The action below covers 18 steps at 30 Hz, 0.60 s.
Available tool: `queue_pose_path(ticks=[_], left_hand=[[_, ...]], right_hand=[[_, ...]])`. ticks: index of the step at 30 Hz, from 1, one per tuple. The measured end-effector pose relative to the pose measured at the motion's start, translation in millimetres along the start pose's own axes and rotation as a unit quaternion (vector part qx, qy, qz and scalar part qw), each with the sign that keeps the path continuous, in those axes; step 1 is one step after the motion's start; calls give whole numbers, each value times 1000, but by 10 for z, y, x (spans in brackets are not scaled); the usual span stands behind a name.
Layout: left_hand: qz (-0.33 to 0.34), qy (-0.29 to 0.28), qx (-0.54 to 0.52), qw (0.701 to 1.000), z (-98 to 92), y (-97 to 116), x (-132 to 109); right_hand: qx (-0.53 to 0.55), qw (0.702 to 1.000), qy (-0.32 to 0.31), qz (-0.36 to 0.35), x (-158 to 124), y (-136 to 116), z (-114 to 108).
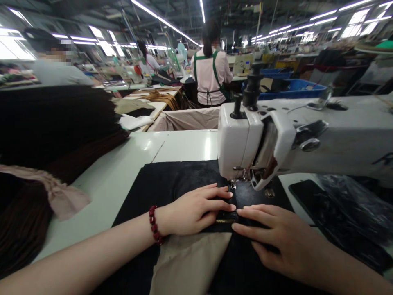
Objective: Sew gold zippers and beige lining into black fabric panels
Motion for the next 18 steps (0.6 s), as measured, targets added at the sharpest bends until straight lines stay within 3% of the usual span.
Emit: queue_pose_path(ticks=[12, 18], left_hand=[[17, 30, -13, 999, -147, -266, 114], [10, -13, -32, 999, -253, -225, 157]], right_hand=[[6, 999, 3, 31, 238, 245, -45], [14, 1000, 15, 18, 249, 231, -72]])
Point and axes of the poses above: each hand's wrist, its own x-axis towards the middle knuckle, its own z-axis out of the palm, y = z × x, the point moved 9 cm from there along x, towards the middle knuckle, and after that the axes turned 6 degrees about z, right-handed, at the moved point
